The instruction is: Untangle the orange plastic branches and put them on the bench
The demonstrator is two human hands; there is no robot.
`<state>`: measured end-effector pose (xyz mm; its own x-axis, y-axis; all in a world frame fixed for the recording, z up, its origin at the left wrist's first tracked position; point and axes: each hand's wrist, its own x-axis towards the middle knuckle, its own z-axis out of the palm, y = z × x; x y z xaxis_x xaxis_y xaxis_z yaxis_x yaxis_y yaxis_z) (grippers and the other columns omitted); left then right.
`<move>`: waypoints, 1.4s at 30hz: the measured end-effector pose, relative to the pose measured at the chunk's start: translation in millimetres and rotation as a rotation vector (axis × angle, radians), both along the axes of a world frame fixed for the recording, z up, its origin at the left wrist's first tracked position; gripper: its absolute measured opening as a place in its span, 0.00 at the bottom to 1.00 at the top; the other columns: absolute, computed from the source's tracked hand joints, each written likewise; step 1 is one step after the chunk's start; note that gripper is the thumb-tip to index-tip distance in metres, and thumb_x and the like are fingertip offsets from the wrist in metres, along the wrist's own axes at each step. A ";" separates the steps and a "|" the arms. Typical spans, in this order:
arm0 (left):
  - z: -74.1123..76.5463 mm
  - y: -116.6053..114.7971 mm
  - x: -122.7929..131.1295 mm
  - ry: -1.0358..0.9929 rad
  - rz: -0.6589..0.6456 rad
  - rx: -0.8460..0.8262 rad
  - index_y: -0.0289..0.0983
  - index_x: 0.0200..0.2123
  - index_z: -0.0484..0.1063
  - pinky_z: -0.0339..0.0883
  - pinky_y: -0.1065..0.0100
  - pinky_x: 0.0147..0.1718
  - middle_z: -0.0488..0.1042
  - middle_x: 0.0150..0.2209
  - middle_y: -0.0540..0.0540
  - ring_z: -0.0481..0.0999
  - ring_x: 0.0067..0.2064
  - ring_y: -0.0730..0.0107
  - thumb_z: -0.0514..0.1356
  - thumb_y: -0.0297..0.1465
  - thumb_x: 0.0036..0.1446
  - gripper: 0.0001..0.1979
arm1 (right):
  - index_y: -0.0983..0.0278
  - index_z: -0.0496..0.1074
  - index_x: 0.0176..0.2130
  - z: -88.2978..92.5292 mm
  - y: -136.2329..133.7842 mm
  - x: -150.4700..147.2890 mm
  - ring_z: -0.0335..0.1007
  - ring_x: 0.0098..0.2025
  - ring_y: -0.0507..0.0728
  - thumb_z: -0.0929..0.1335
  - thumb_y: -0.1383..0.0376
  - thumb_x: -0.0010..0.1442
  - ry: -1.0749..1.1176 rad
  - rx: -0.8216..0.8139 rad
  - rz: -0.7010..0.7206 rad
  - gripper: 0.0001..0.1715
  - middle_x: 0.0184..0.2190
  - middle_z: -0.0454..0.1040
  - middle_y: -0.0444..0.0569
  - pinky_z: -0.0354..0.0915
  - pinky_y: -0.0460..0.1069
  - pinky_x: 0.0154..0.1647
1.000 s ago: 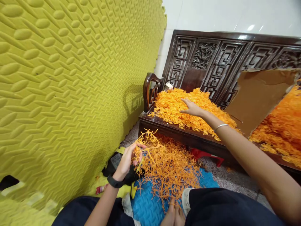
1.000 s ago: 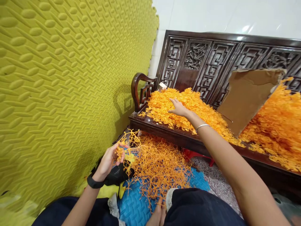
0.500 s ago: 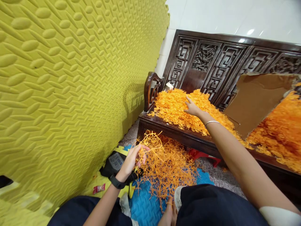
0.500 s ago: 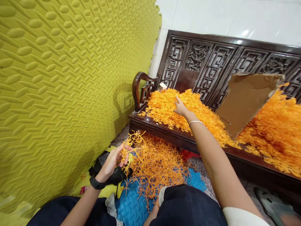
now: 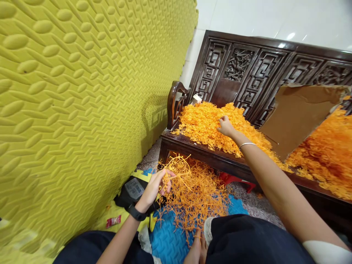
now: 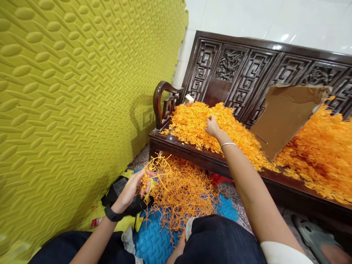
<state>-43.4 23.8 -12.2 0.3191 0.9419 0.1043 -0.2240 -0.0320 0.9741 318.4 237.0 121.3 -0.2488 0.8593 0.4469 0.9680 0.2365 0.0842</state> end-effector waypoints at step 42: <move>21.5 -39.9 2.2 0.584 -0.098 0.871 0.37 0.21 0.63 0.51 0.69 0.24 0.57 0.17 0.52 0.57 0.19 0.75 0.41 0.32 0.65 0.22 | 0.63 0.59 0.27 17.8 -242.1 -108.0 0.56 0.25 0.51 0.57 0.69 0.64 -0.158 0.010 0.636 0.13 0.23 0.62 0.45 0.55 0.47 0.26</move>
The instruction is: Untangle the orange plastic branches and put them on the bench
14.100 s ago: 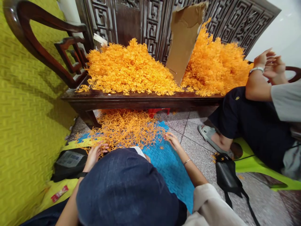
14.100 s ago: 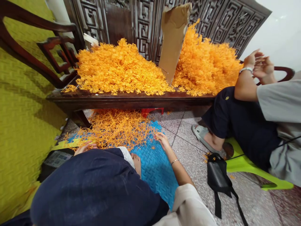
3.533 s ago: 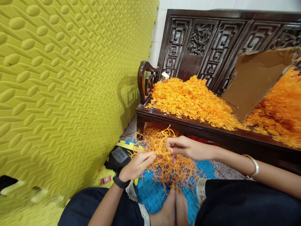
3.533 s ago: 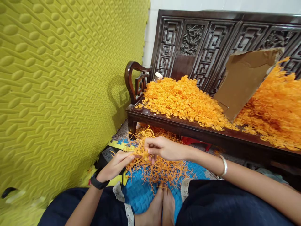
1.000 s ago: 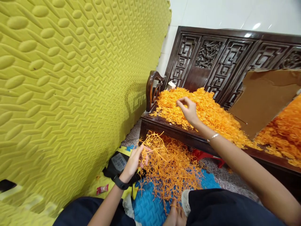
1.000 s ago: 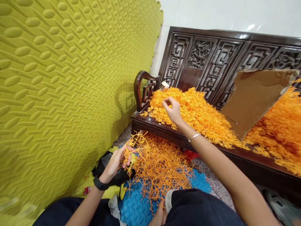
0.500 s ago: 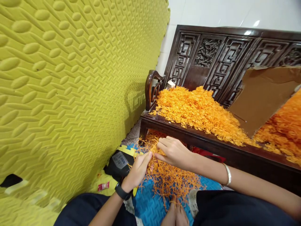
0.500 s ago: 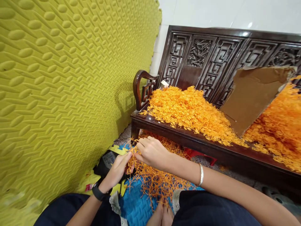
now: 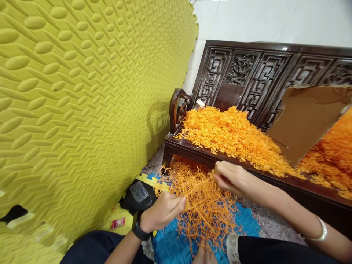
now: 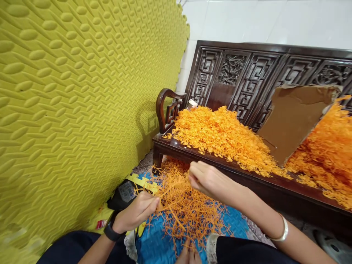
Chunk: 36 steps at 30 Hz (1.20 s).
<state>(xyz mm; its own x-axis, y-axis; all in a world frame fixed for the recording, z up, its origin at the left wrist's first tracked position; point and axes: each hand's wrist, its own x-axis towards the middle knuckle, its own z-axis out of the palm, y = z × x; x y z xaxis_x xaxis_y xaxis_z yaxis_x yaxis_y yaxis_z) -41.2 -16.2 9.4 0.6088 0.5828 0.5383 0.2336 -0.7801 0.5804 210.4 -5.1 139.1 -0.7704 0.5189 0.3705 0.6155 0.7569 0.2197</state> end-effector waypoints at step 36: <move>-5.7 31.0 -5.6 -0.947 -0.159 -0.918 0.36 0.60 0.56 0.66 0.55 0.42 0.72 0.49 0.36 0.75 0.44 0.56 0.45 0.36 0.63 0.23 | 0.65 0.70 0.42 3.6 164.2 -31.0 0.68 0.46 0.59 0.64 0.63 0.56 0.779 -0.217 -0.098 0.13 0.43 0.72 0.54 0.64 0.58 0.49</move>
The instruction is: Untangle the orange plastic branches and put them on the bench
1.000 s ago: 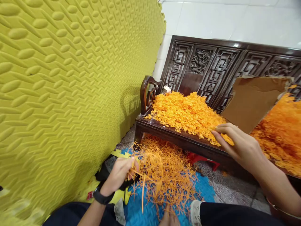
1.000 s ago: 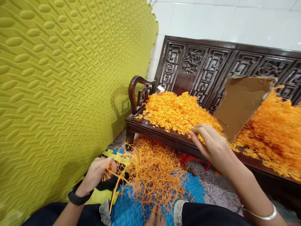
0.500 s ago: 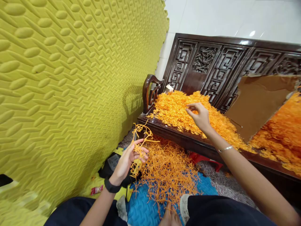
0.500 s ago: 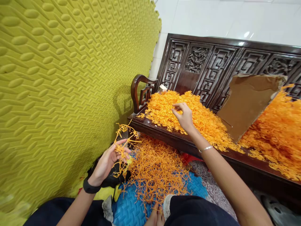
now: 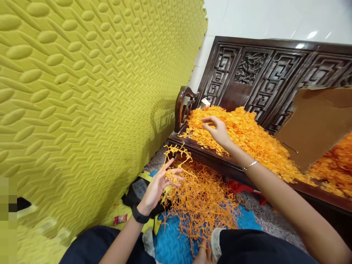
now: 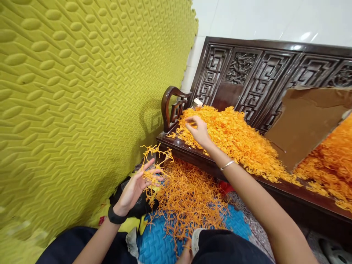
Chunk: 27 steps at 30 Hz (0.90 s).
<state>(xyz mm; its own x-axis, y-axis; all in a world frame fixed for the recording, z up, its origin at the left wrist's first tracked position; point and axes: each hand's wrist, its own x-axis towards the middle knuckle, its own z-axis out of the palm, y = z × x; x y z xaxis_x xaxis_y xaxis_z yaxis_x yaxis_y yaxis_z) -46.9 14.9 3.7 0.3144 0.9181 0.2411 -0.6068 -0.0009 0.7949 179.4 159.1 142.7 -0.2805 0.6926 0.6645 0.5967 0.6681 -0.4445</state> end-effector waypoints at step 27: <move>0.4 -9.3 7.0 0.150 0.181 -0.085 0.36 0.23 0.65 0.54 0.74 0.14 0.62 0.12 0.55 0.61 0.13 0.76 0.51 0.40 0.56 0.16 | 0.62 0.76 0.36 3.8 -61.7 8.6 0.69 0.37 0.56 0.64 0.63 0.60 -0.236 0.182 -0.066 0.11 0.35 0.72 0.51 0.64 0.52 0.38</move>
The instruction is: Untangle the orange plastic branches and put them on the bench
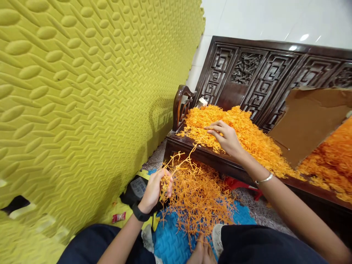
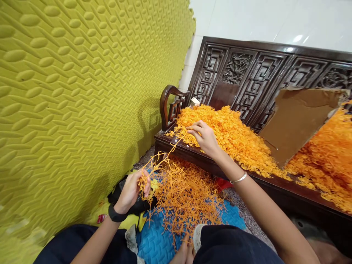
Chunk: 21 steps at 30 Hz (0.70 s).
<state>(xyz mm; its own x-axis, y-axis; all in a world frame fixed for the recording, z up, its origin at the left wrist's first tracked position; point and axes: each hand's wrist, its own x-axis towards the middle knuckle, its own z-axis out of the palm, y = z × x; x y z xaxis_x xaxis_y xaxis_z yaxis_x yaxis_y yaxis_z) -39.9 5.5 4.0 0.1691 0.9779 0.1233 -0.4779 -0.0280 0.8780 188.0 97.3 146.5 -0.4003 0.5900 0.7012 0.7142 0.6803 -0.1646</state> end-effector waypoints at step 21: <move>-11.1 -9.9 8.7 -0.094 -0.069 -0.030 0.34 0.24 0.65 0.46 0.75 0.17 0.58 0.15 0.56 0.53 0.16 0.82 0.54 0.39 0.57 0.15 | 0.68 0.72 0.44 59.8 19.2 103.6 0.71 0.35 0.60 0.66 0.61 0.57 0.699 0.608 -0.228 0.17 0.37 0.74 0.60 0.64 0.54 0.34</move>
<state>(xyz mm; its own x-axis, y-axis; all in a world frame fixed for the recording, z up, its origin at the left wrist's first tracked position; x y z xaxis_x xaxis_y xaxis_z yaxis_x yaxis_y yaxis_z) -31.2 -4.3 -7.0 0.2255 0.9677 0.1126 -0.5583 0.0336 0.8290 291.6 116.5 206.3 0.3047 0.0574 0.9507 0.7141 0.6467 -0.2679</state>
